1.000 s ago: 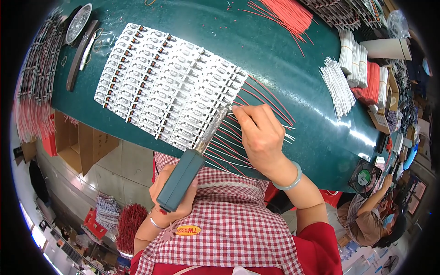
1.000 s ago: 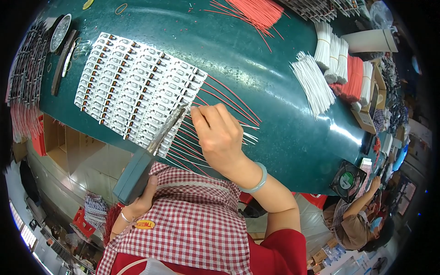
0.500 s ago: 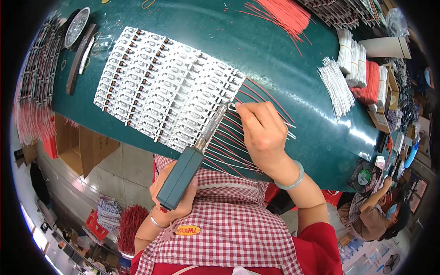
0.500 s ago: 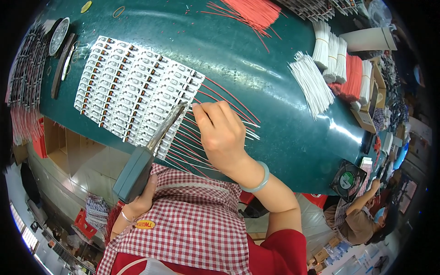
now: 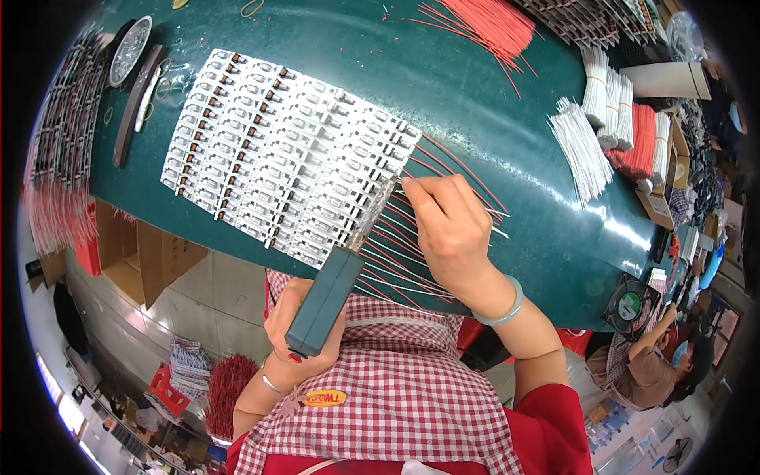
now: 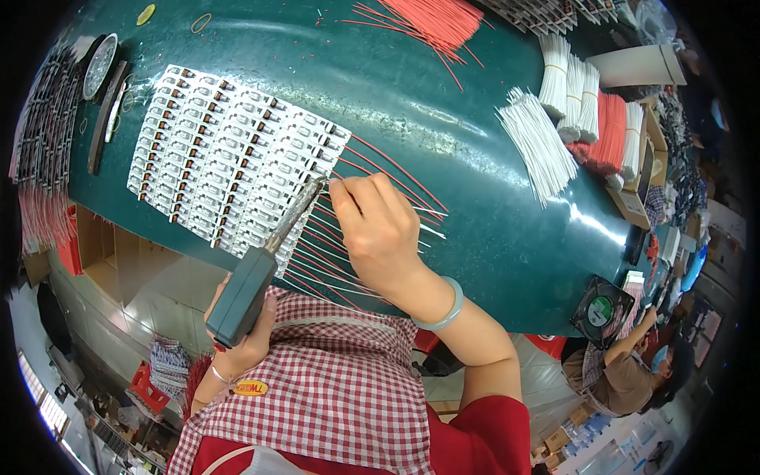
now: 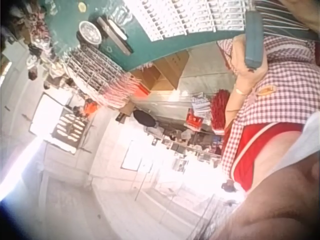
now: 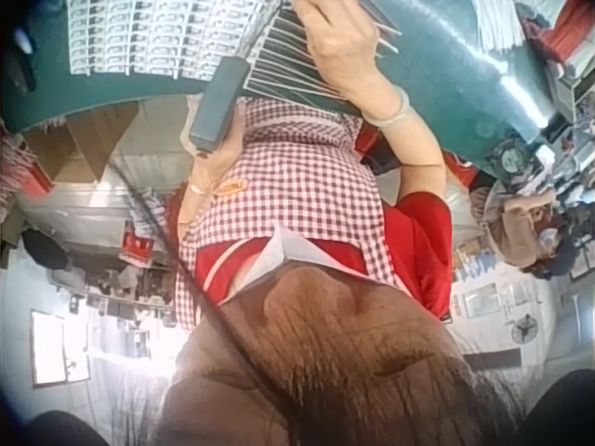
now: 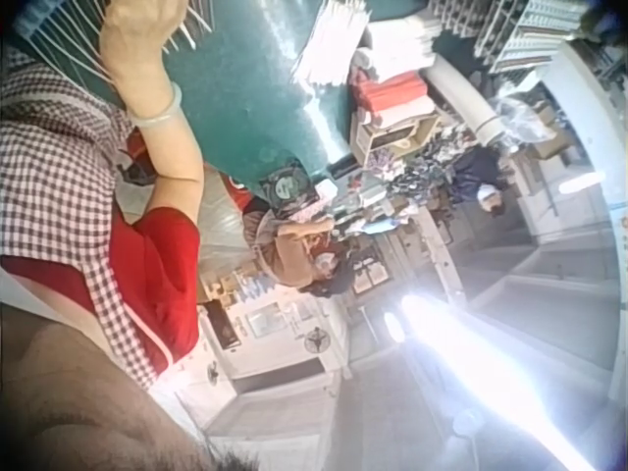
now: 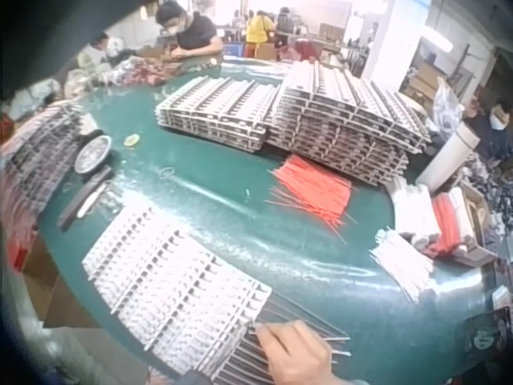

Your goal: The person uses a handheld heating tool to process wires on a circuit board panel, stacks the panel, takes a new panel along with wire bundles, and attaches wires to the new panel using the tool.

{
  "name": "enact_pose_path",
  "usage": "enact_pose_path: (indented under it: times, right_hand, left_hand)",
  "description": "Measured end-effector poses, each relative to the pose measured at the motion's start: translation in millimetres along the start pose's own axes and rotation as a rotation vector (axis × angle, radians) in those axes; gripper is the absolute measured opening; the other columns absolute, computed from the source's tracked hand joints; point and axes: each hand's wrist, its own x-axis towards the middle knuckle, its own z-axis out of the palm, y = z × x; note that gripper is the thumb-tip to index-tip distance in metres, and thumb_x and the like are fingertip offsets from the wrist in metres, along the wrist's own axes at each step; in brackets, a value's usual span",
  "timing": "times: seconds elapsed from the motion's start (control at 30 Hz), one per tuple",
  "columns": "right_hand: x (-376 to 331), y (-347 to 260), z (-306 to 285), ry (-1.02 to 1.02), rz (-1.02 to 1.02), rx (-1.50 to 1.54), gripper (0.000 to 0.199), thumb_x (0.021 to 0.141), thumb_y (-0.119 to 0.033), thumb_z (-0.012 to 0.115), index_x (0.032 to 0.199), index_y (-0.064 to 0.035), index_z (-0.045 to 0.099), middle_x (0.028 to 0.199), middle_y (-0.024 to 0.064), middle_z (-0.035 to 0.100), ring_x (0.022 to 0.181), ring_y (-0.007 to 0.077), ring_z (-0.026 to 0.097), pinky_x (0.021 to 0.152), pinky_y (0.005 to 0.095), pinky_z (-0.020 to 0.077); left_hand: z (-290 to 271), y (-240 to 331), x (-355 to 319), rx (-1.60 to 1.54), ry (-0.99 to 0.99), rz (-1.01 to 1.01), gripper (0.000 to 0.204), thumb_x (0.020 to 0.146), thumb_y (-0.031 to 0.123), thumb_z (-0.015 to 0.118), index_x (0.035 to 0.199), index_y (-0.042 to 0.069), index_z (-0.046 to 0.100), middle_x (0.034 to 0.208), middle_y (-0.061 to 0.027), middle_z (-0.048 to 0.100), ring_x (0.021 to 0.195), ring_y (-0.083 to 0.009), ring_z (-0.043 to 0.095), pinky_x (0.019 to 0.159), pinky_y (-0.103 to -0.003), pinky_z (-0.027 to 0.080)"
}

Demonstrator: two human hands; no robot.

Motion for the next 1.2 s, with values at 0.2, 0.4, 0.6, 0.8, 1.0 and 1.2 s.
enact_pose_path:
  times: [0.2, 0.4, 0.6, 0.8, 1.0, 1.2]
  right_hand:
    - [0, -1, -1, -0.002, 0.007, 0.001, 0.029, 0.072, 0.007, 0.075, 0.100, 0.0014, 0.072, 0.087, 0.0088, 0.066, 0.075, 0.0232, 0.062, 0.062, 0.0341, 0.0518]
    - [1, -3, -2, -0.008, 0.020, -0.007, 0.029, 0.072, 0.008, 0.075, 0.100, 0.0016, 0.072, 0.088, 0.0088, 0.067, 0.075, 0.0236, 0.063, 0.063, 0.0343, 0.0521]
    - [5, 2, -5, 0.015, 0.003, 0.002, 0.029, 0.071, 0.004, 0.072, 0.100, 0.0022, 0.071, 0.090, 0.0088, 0.066, 0.079, 0.0239, 0.063, 0.065, 0.0341, 0.0525]
    - [7, 14, 0, 0.014, -0.017, -0.003, 0.029, 0.070, 0.001, 0.069, 0.099, 0.0038, 0.070, 0.091, 0.0095, 0.065, 0.081, 0.0245, 0.063, 0.067, 0.0346, 0.0531]
    - [9, 13, 0, 0.013, -0.004, 0.001, 0.027, 0.071, 0.005, 0.072, 0.098, 0.0025, 0.071, 0.088, 0.0093, 0.065, 0.079, 0.0242, 0.063, 0.065, 0.0345, 0.0529]
    - [10, 12, 1, 0.020, 0.014, -0.004, 0.023, 0.074, 0.007, 0.075, 0.096, 0.0005, 0.072, 0.086, 0.0082, 0.066, 0.076, 0.0238, 0.064, 0.062, 0.0346, 0.0522]
  left_hand:
    - [-1, -6, -9, 0.062, 0.013, 0.053, 0.027, 0.073, -0.006, 0.075, 0.099, -0.005, 0.071, 0.095, -0.0176, 0.068, 0.076, -0.0302, 0.070, 0.066, -0.034, 0.056]
    - [2, -17, -28, -0.044, -0.011, -0.113, 0.030, 0.075, -0.002, 0.077, 0.104, -0.006, 0.072, 0.100, -0.0217, 0.071, 0.081, -0.0333, 0.073, 0.072, -0.036, 0.059]
    - [2, -18, -25, -0.066, -0.052, -0.143, 0.030, 0.077, -0.002, 0.076, 0.107, -0.006, 0.071, 0.105, -0.0221, 0.071, 0.085, -0.0334, 0.073, 0.075, -0.036, 0.059]
    - [2, -14, -16, -0.027, -0.075, -0.140, 0.028, 0.077, -0.004, 0.075, 0.105, -0.005, 0.072, 0.103, -0.0194, 0.071, 0.084, -0.0312, 0.073, 0.074, -0.035, 0.058]
    - [2, -7, 2, 0.053, -0.079, -0.013, 0.024, 0.076, -0.005, 0.075, 0.100, -0.004, 0.072, 0.103, -0.0178, 0.069, 0.082, -0.0290, 0.071, 0.071, -0.033, 0.057]
    - [2, 2, 15, 0.038, -0.033, 0.015, 0.022, 0.075, -0.006, 0.075, 0.096, -0.004, 0.070, 0.099, -0.0159, 0.066, 0.076, -0.0279, 0.068, 0.066, -0.033, 0.055]
